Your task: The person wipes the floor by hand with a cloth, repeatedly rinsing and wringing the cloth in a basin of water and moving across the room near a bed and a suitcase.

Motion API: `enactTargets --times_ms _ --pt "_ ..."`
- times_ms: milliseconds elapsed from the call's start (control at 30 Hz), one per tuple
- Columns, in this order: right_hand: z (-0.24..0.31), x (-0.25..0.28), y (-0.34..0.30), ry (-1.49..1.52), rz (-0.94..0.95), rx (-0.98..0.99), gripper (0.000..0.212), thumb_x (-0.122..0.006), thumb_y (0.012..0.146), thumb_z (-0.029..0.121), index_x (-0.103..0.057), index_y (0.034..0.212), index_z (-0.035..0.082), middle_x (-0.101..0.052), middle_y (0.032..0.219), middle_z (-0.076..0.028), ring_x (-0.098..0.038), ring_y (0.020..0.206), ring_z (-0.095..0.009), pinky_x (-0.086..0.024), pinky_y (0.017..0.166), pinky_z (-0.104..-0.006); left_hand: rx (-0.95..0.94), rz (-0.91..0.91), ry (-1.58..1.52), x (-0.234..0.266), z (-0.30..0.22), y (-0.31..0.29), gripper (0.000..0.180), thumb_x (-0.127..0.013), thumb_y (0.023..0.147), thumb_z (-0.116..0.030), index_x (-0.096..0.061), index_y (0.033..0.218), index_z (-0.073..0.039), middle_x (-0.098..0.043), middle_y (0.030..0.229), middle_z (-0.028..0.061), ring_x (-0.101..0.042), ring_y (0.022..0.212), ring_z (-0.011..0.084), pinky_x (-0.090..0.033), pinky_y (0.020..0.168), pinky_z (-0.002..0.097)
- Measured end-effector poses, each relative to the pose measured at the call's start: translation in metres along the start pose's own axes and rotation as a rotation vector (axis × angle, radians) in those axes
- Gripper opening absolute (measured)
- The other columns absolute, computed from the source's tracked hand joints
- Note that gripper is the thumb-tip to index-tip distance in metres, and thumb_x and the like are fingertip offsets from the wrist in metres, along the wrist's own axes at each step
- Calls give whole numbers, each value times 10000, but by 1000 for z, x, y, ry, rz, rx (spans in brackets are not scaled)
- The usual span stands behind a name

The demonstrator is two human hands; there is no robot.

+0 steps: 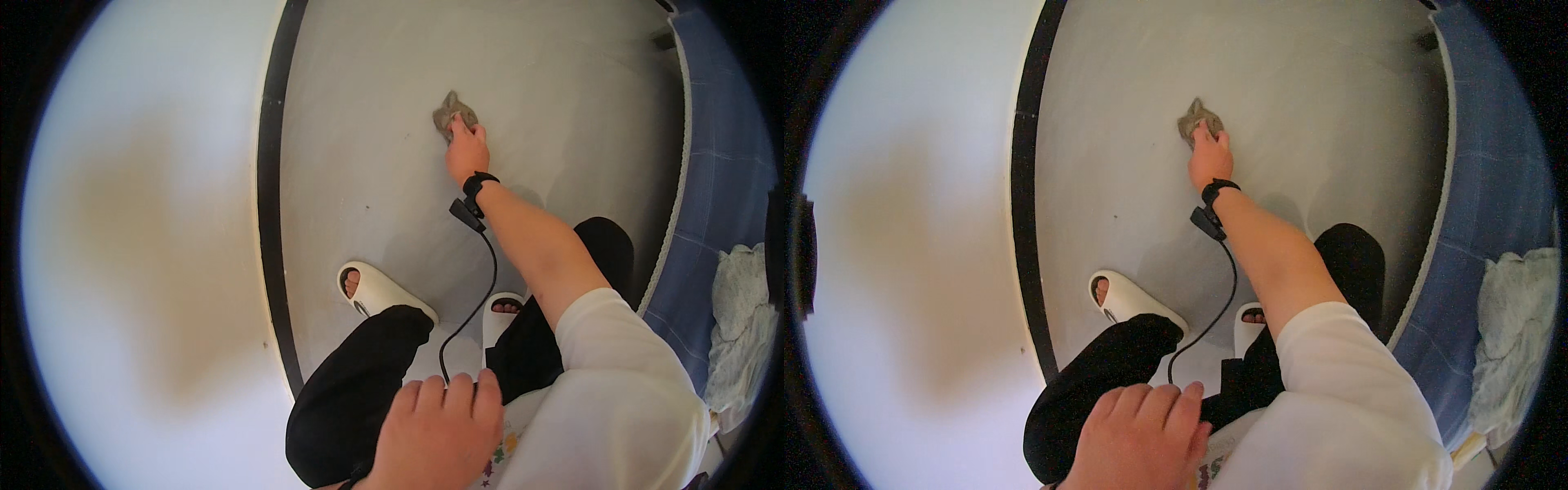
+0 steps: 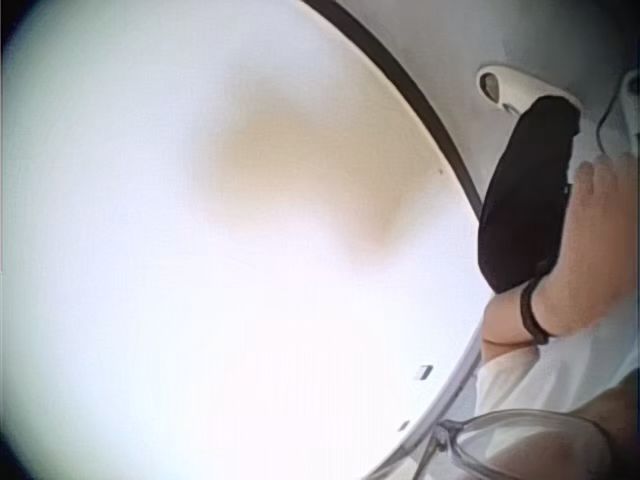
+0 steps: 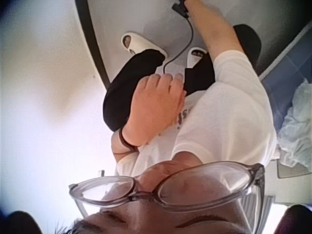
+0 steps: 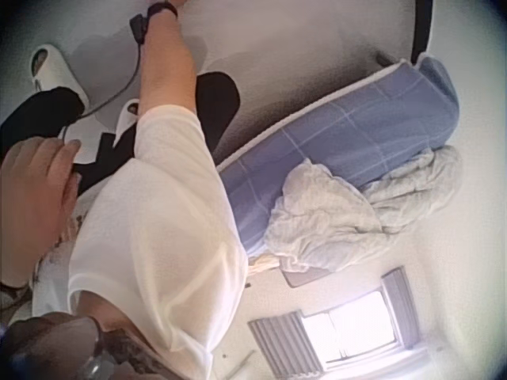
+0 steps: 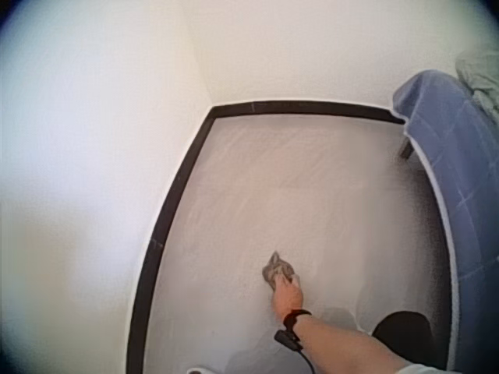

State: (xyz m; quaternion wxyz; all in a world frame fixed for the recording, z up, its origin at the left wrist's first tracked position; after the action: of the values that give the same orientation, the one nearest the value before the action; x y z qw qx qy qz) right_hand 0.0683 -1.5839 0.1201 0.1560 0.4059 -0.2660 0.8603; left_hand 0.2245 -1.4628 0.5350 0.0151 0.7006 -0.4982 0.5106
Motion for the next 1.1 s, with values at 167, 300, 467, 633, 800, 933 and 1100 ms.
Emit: enactTargets --times_ms 167,300,467,633,800,933,1100 --pt "47 -23 -21 21 -28 269 385 -528 931 16 -523 1316 22 -603 1297 -226 -600 1078 -419 -527 909 -469 22 -158 46 -10 9 -20 351 -637 871 -249 -611 1161 -54 -593 930 87 -578 886 267 -463 821 392" --pt "52 -71 -111 232 405 307 349 -560 962 179 -578 1300 97 -617 1063 -223 -629 915 -406 -539 830 -477 125 -81 45 0 24 -20 365 -651 863 -270 -611 1153 -52 -586 934 78 -567 885 259 -456 812 381" --pt "24 -76 -157 -137 648 954 324 -538 988 250 -576 1289 137 -607 1091 -202 -633 964 -411 -546 816 -508 199 -72 -2 9 37 -36 426 -680 842 -294 -608 1183 -48 -589 964 84 -563 902 258 -456 828 380" --pt "73 -35 -8 -99 72 474 351 -543 996 301 -567 1194 13 -638 1095 -254 -633 1040 -392 -543 837 -487 199 -157 -132 11 39 -58 515 -676 843 -315 -584 1278 -54 -600 1067 109 -580 1013 284 -468 926 405" --pt "115 -70 -51 432 393 -1 587 -543 1002 491 -555 1209 -58 -617 1219 -318 -611 1144 -404 -501 925 -475 294 -213 -97 14 46 -75 536 -664 854 -329 -571 1317 -76 -599 1159 115 -584 1099 308 -473 977 435" --pt "68 -85 -134 -135 857 700 532 -557 988 493 -595 1213 12 -616 1289 -270 -612 1140 -403 -490 966 -463 268 -189 -115 23 38 -71 538 -656 858 -326 -568 1332 -87 -598 1189 115 -584 1111 312 -477 982 441" --pt "121 -70 -40 -145 260 625 240 -563 961 204 -628 1166 96 -656 1172 -210 -634 1036 -357 -539 850 -452 252 -198 -211 38 45 -77 536 -635 876 -316 -556 1360 -100 -594 1222 118 -591 1113 319 -491 973 456"
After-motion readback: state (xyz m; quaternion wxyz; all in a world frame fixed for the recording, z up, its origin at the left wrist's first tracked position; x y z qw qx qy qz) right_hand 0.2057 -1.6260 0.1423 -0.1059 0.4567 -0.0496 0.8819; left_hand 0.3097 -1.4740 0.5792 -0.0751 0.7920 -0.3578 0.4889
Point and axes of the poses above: each hand's wrist, its own y-axis towards the middle knuckle, its own x-axis out of the back of the hand, z = x × y, the point moved 2 cm from there along y, towards the middle knuckle
